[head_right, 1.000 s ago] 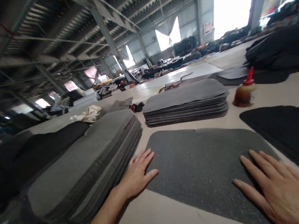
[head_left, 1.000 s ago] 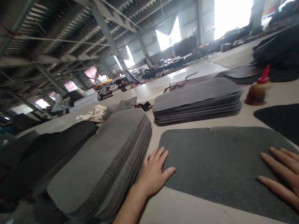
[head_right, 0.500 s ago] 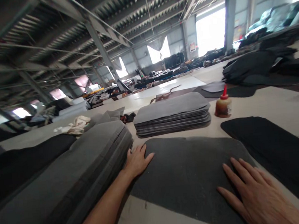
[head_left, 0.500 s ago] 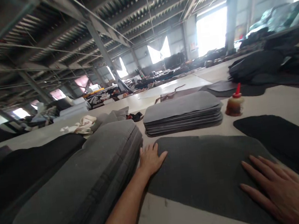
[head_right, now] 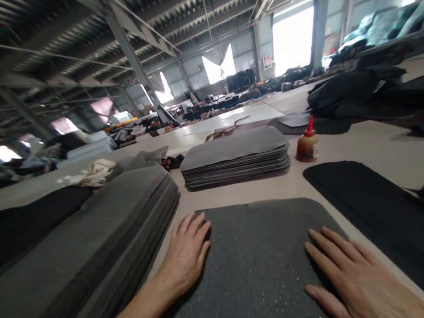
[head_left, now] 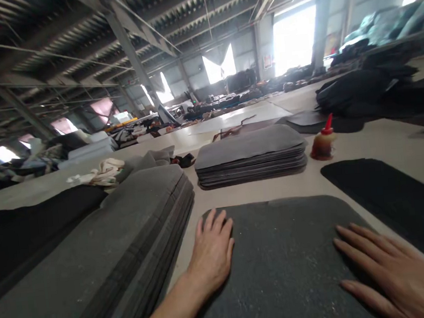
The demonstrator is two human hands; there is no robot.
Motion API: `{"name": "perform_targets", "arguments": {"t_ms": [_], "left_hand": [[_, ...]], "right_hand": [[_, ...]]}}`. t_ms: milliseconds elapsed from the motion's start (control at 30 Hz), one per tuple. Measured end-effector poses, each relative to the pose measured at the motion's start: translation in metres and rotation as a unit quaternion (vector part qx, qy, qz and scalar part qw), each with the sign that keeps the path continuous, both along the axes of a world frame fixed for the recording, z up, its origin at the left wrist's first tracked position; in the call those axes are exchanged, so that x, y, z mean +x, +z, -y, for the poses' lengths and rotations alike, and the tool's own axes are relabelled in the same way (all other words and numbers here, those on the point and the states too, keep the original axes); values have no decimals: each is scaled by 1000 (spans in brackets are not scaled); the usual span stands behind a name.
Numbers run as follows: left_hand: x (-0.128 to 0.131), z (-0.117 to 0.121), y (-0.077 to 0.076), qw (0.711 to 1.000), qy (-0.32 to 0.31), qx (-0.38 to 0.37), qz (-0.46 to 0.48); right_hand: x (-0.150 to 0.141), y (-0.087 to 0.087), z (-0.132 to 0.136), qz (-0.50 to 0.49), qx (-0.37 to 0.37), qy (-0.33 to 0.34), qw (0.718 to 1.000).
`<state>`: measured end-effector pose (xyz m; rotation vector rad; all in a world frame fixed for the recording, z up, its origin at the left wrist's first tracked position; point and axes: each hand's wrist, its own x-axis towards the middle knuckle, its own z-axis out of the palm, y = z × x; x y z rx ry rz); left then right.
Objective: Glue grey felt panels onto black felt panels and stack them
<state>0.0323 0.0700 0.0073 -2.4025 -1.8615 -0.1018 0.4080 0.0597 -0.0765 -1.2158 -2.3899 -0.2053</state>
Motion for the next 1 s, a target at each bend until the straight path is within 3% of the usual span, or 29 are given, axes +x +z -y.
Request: {"name": "perform_targets", "arguments": {"t_ms": [100,167,233,367,500,767,1000], "left_hand": [[32,-21,8,982,-171,-19,75],[51,-41,3,969,-225,-31,96],[65,-57,-7,966,-233,-35,102],[72,-68,-28,971,-206,-33,119],[69,-66,-35,971,-191,-43,134],[67,-68,-35,974,-158,-56,152],[52,-77,-35,983,-74,-78,149]], "right_hand": [[-26,48,-20,47,3,77,996],[-50,75,-42,40,-31,113,992],[-71,84,-66,22,-86,129,988],[-87,56,-101,1,-88,100,991],[-85,26,-107,27,-59,61,996],[-80,16,-107,52,-41,43,997],[-77,8,-111,72,-35,17,997]]}}
